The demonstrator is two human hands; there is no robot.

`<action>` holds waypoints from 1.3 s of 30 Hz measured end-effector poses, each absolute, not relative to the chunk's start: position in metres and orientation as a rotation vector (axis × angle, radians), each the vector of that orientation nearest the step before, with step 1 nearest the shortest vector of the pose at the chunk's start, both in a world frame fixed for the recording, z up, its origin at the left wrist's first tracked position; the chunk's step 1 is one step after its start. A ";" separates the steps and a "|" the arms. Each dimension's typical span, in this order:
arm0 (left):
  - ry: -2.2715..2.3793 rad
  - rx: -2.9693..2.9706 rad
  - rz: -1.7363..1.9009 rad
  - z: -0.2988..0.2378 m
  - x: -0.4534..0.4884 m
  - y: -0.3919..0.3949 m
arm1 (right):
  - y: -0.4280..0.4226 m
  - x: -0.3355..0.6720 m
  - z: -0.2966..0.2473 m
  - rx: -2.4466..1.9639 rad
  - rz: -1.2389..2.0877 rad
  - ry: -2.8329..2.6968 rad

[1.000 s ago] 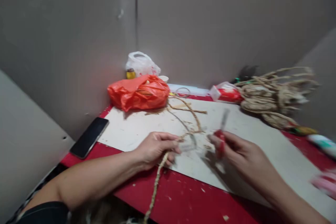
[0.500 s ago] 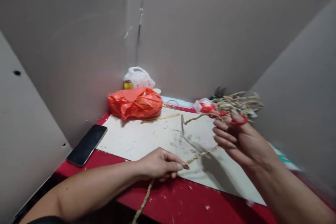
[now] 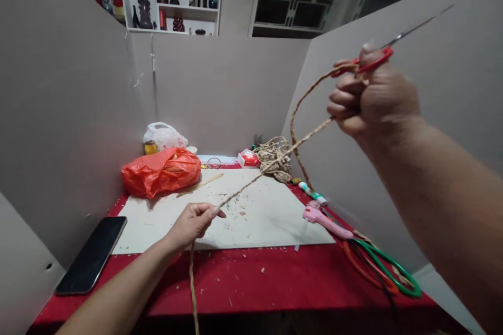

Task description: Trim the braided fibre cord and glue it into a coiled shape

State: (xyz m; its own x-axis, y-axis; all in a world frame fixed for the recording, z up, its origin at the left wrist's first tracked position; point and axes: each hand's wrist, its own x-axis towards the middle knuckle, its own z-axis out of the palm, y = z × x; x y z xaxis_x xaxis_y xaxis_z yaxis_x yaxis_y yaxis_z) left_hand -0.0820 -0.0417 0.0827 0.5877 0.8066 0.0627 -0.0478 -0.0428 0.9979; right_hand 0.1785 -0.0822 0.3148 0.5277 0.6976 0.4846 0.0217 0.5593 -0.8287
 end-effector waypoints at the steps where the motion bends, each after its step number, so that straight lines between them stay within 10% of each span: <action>1: 0.697 1.470 0.801 0.084 -0.083 -0.039 | -0.086 0.180 0.322 -0.910 0.430 -0.931; 16: 1.174 1.574 1.120 0.157 -0.180 0.015 | -0.104 0.246 0.327 -0.844 0.319 -0.679; 33: 0.697 1.115 0.994 0.154 -0.051 0.039 | -0.079 0.052 0.161 -0.644 1.363 -1.145; 39: 0.743 1.153 1.181 0.157 -0.092 0.072 | -0.070 0.108 0.132 -1.127 0.778 -1.410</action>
